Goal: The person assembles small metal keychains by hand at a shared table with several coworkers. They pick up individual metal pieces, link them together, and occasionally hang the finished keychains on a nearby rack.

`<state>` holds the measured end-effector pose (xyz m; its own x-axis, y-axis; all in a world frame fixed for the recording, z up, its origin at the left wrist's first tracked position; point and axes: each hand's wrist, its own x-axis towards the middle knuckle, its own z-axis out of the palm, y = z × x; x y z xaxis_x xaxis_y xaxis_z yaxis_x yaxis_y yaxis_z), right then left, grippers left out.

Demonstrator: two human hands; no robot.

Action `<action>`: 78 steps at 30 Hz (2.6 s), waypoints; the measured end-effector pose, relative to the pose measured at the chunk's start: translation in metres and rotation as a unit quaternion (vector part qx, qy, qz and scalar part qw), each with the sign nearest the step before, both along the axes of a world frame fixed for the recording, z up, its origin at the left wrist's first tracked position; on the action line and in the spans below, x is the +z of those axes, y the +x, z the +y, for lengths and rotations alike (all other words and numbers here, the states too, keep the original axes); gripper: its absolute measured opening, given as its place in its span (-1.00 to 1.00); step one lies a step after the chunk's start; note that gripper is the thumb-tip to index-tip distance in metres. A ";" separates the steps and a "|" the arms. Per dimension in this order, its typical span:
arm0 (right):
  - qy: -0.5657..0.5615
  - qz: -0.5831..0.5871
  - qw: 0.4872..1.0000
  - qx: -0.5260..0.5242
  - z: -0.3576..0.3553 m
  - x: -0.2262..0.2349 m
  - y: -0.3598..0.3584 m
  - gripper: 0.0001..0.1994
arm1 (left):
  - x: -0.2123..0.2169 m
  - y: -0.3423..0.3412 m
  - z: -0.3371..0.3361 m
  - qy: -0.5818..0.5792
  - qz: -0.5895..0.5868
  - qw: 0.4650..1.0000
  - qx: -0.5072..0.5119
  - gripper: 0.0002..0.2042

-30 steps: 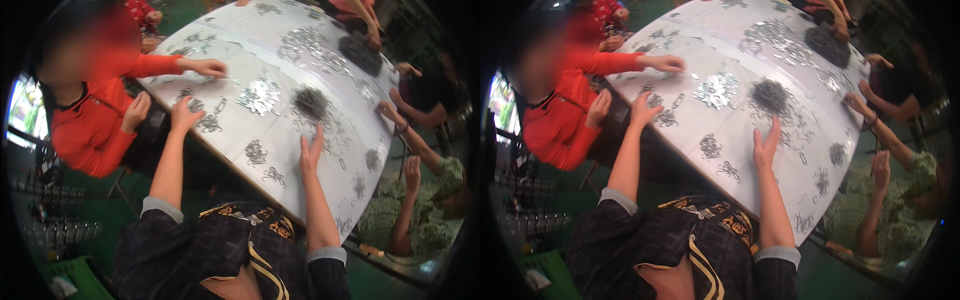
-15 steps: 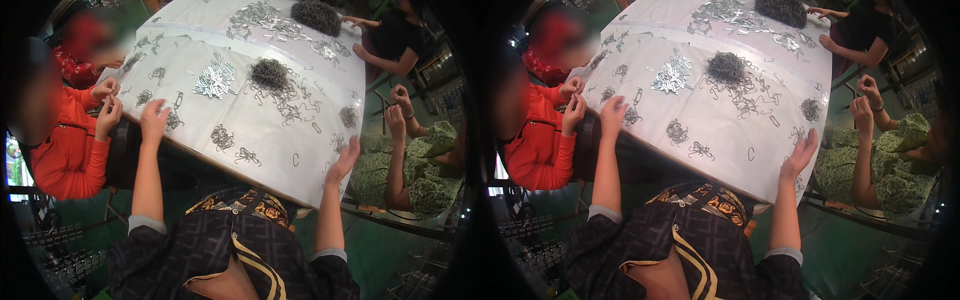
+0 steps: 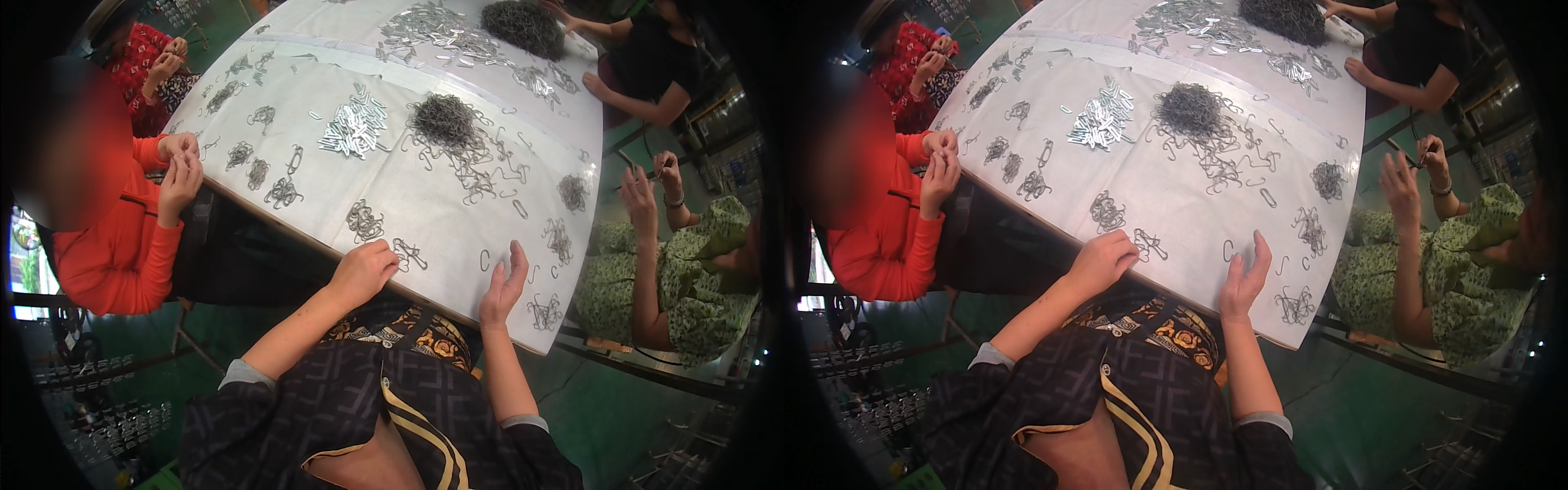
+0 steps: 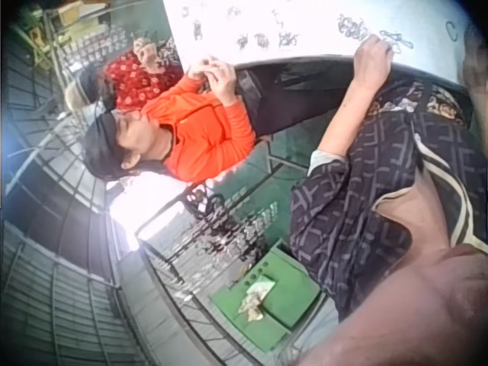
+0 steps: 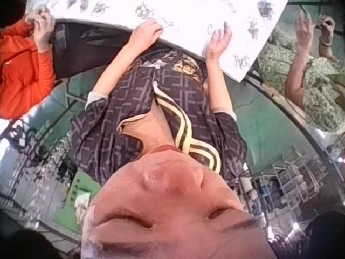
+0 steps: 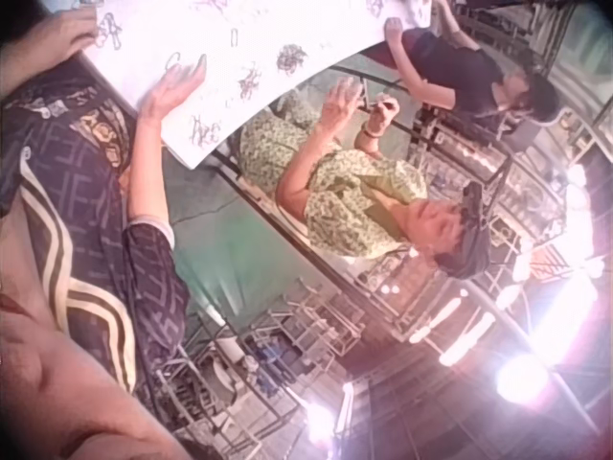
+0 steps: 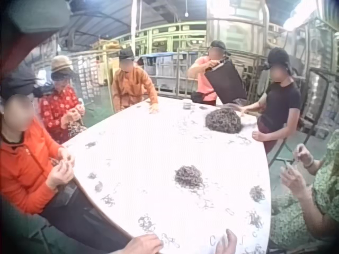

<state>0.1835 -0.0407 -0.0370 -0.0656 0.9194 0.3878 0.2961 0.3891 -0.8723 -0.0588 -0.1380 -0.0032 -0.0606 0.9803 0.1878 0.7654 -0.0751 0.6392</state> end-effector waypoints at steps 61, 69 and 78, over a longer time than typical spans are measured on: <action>-0.036 -0.327 0.944 -0.026 -0.024 0.011 0.060 -0.41 | 0.005 0.066 0.084 0.157 -0.039 0.985 -0.053 -0.76; -0.002 -0.333 0.938 0.093 -0.066 0.017 0.026 -0.29 | -0.003 0.044 0.042 0.067 -0.046 0.997 -0.002 -0.75; 0.024 -0.330 0.941 0.072 -0.013 0.027 -0.010 -0.32 | -0.007 0.068 0.036 0.018 -0.023 0.997 -0.075 -0.49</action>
<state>0.1735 -0.0533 -0.0096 -0.4282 0.8655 0.2599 0.7086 0.5001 -0.4979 0.0092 -0.1022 -0.0099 0.0777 0.9717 0.2229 0.7140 -0.2103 0.6678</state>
